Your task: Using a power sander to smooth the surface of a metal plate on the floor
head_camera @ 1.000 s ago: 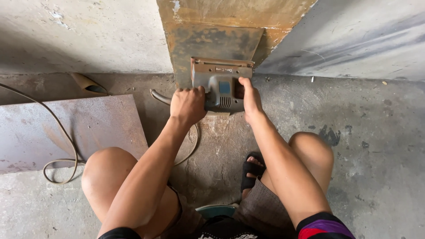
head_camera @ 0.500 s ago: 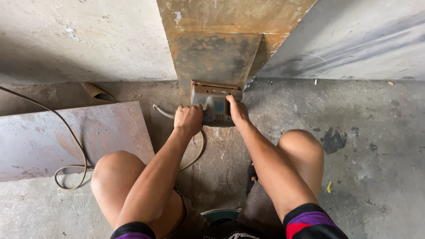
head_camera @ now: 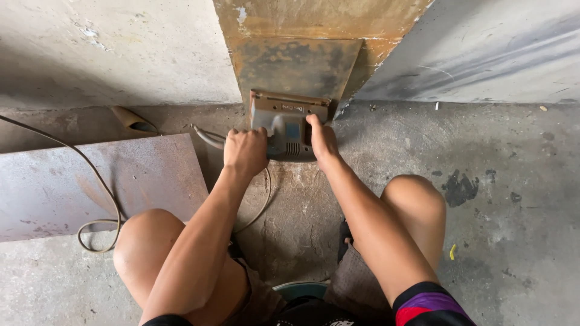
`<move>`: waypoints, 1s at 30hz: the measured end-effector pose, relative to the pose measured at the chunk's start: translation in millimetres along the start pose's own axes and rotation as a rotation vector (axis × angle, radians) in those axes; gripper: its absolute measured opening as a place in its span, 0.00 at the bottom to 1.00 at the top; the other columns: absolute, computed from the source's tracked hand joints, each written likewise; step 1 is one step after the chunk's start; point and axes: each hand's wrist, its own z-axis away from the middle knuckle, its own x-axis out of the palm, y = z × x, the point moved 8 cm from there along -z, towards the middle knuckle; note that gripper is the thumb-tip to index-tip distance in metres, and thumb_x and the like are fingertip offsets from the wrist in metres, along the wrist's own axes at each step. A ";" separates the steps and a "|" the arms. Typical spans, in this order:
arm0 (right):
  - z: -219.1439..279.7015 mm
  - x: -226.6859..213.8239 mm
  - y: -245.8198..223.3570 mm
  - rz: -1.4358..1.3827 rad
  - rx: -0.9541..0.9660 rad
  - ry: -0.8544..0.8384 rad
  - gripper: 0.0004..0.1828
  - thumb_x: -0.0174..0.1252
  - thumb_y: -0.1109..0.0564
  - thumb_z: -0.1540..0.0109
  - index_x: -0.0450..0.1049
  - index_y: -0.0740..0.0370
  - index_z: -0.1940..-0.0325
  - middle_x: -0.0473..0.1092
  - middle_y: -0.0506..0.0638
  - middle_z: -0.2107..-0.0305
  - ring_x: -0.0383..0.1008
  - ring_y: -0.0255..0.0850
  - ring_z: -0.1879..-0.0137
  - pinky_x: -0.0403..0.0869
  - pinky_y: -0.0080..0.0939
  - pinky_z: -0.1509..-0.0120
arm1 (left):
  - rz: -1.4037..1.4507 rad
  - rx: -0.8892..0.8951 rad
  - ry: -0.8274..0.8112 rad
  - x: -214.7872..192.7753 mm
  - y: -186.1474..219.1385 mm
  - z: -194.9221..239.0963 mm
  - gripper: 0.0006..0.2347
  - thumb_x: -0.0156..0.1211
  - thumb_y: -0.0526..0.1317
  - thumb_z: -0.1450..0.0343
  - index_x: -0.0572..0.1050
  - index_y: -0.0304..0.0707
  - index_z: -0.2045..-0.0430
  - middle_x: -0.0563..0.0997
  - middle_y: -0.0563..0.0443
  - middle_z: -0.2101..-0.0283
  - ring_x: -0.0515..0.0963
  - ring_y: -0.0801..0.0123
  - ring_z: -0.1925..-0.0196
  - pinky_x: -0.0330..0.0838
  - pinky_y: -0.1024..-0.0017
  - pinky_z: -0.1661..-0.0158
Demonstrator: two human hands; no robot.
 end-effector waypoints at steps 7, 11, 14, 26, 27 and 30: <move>0.3 -11.0 17.2 0.096 0.079 0.010 0.50 0.49 0.25 0.44 0.74 0.74 0.41 0.72 0.66 0.44 0.69 0.56 0.32 0.69 0.51 0.34 | 0.070 -0.012 -0.160 50.8 26.8 -5.3 0.12 0.57 0.40 0.36 0.75 0.42 0.60 0.86 0.51 0.64 0.87 0.54 0.57 0.72 0.59 0.53; 0.2 -28.3 6.9 0.093 0.055 0.037 0.49 0.50 0.25 0.45 0.74 0.73 0.42 0.73 0.67 0.45 0.70 0.56 0.33 0.69 0.52 0.35 | 0.117 -0.005 -0.164 21.4 38.4 -8.0 0.13 0.59 0.41 0.36 0.74 0.41 0.59 0.86 0.50 0.63 0.87 0.53 0.56 0.72 0.57 0.52; 24.3 -35.6 -25.4 0.052 0.001 0.021 0.51 0.50 0.25 0.46 0.72 0.76 0.40 0.70 0.69 0.42 0.67 0.58 0.30 0.67 0.53 0.32 | 0.124 -0.019 -0.094 -2.0 30.4 -9.4 0.16 0.63 0.44 0.38 0.75 0.41 0.59 0.86 0.49 0.63 0.87 0.52 0.57 0.72 0.58 0.54; -11.2 3.7 23.1 0.145 0.000 -0.061 0.49 0.50 0.24 0.45 0.76 0.74 0.46 0.73 0.68 0.48 0.71 0.60 0.35 0.69 0.54 0.36 | 0.076 -0.064 -0.223 91.2 5.9 3.1 0.21 0.67 0.50 0.40 0.73 0.40 0.58 0.85 0.50 0.61 0.85 0.55 0.53 0.71 0.59 0.52; -7.8 0.2 22.9 0.143 0.001 -0.060 0.49 0.50 0.24 0.45 0.76 0.74 0.46 0.73 0.68 0.48 0.71 0.60 0.35 0.69 0.54 0.36 | 0.075 -0.062 -0.222 93.9 11.6 2.0 0.21 0.67 0.50 0.40 0.73 0.40 0.58 0.85 0.50 0.61 0.85 0.55 0.53 0.71 0.59 0.52; -5.2 -12.7 19.3 0.133 0.021 -0.032 0.49 0.48 0.24 0.44 0.75 0.75 0.45 0.73 0.69 0.48 0.71 0.59 0.34 0.69 0.54 0.36 | 0.070 -0.059 -0.220 94.6 25.1 -7.3 0.22 0.69 0.51 0.40 0.73 0.40 0.58 0.85 0.51 0.61 0.85 0.56 0.53 0.71 0.60 0.52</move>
